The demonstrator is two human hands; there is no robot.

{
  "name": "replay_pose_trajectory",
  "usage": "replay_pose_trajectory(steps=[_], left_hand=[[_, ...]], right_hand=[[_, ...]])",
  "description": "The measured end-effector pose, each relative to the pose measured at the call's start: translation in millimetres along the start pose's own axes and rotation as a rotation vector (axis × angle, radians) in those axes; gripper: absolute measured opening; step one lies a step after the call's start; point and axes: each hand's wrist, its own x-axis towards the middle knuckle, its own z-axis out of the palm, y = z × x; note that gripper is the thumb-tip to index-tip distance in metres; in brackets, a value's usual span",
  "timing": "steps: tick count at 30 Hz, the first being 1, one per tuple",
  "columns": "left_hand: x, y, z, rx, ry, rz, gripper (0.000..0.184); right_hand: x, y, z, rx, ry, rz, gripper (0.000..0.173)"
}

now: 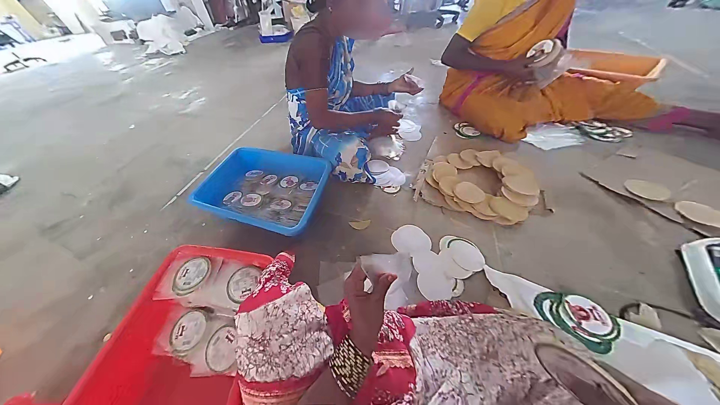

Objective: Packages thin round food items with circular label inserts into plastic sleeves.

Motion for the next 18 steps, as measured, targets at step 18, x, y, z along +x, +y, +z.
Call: replay_pose_trajectory(steps=[18], left_hand=[[4,8,-9,0.219,-0.368,0.403,0.02]], right_hand=[[47,-164,48,-0.004,-0.036,-0.988,0.022]])
